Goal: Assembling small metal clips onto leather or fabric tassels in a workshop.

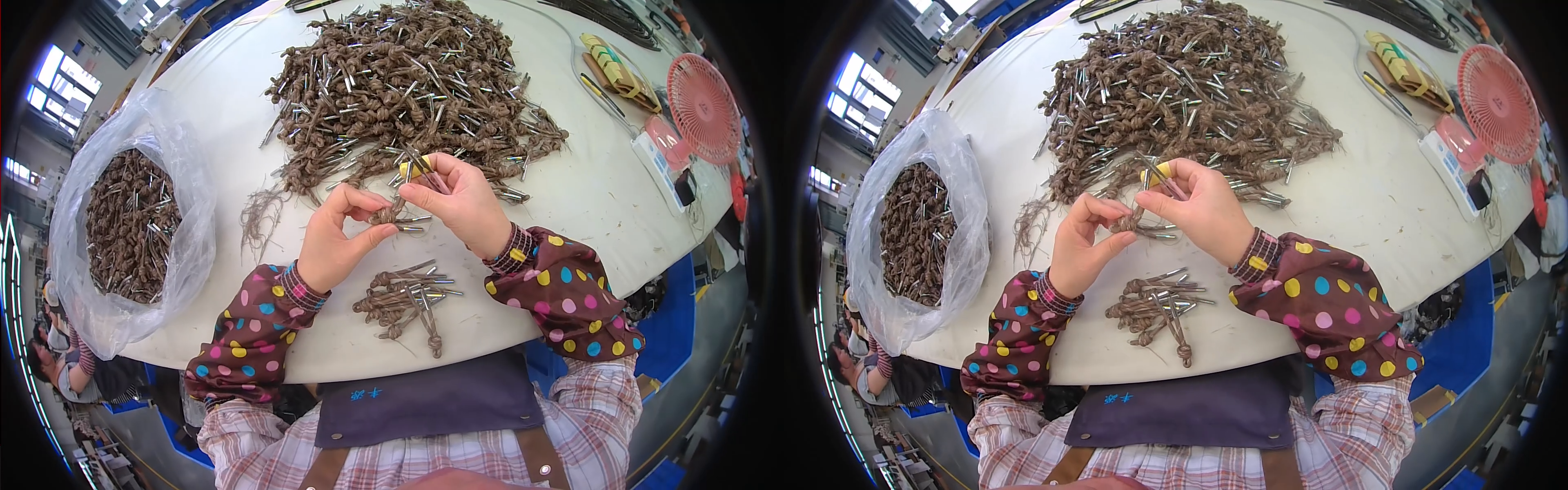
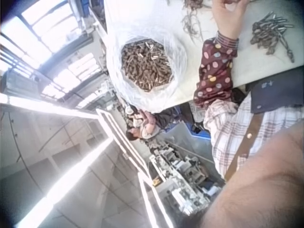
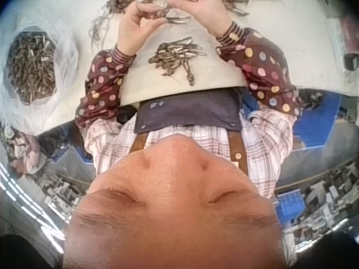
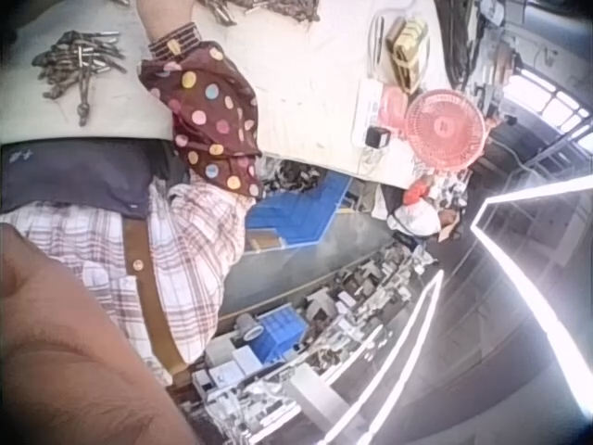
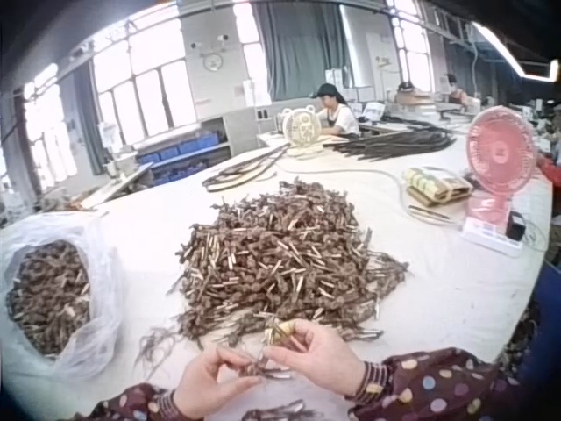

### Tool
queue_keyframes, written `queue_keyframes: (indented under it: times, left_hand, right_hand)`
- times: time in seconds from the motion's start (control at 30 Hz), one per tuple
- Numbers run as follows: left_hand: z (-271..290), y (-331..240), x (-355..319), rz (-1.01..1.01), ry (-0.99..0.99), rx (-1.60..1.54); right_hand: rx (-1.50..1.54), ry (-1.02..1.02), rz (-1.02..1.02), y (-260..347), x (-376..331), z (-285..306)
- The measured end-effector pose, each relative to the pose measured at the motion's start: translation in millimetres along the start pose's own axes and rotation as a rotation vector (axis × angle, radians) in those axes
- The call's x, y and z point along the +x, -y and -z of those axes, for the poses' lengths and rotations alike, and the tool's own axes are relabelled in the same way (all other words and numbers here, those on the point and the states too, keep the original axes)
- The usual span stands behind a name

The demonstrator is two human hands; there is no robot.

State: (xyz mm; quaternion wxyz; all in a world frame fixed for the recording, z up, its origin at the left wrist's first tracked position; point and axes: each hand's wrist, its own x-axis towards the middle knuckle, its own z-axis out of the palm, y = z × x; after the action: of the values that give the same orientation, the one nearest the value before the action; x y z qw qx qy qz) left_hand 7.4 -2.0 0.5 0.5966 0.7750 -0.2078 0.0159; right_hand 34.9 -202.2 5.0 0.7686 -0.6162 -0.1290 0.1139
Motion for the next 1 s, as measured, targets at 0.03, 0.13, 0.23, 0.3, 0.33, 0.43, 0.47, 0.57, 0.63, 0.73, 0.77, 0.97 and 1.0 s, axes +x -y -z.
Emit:
queue_keyframes:
  times: [0.03,0.13,0.23,0.3,0.33,0.43,0.47,0.57,0.63,0.73,0.77,0.97,1.0]
  left_hand:
    - [0,-1,0,0.001,-0.001,0.000]
    - [0,-5,2,0.095,0.019,0.129]
    - [-2,-10,2,0.055,0.042,0.229]
    - [-2,-14,4,-0.195,0.019,0.478]
    - [-1,-16,5,-0.193,0.018,0.478]
    - [0,-19,5,-0.287,0.006,0.618]
    - [-2,-19,5,-0.301,-0.015,0.625]
    - [-6,-19,4,-0.302,-0.049,0.612]
    - [-6,-17,3,-0.290,-0.065,0.589]
    - [-3,-14,4,-0.251,-0.069,0.501]
    - [-2,-13,4,-0.214,-0.051,0.467]
    - [-1,-15,5,-0.247,0.008,0.503]
    - [0,-14,5,-0.295,0.010,0.530]
  right_hand:
    - [-0.040,0.004,0.021,0,0,1]
    - [-0.136,0.004,0.047,2,-2,-1]
    - [-0.225,-0.006,0.044,0,-3,-2]
    - [-0.257,-0.012,0.036,-1,-3,-3]
    - [-0.258,-0.016,0.040,-2,-3,-4]
    - [-0.240,-0.017,0.019,-4,-3,-4]
    - [-0.221,-0.017,-0.006,-4,-4,-3]
    - [-0.100,-0.028,-0.047,-7,-3,-5]
    - [-0.037,-0.034,-0.083,-2,-5,-8]
    - [0.028,-0.041,-0.182,6,-5,-10]
    - [0.032,-0.042,-0.242,6,-5,-10]
    - [0.034,0.018,-0.300,6,-5,-2]
    - [0.034,0.019,-0.301,7,-4,0]
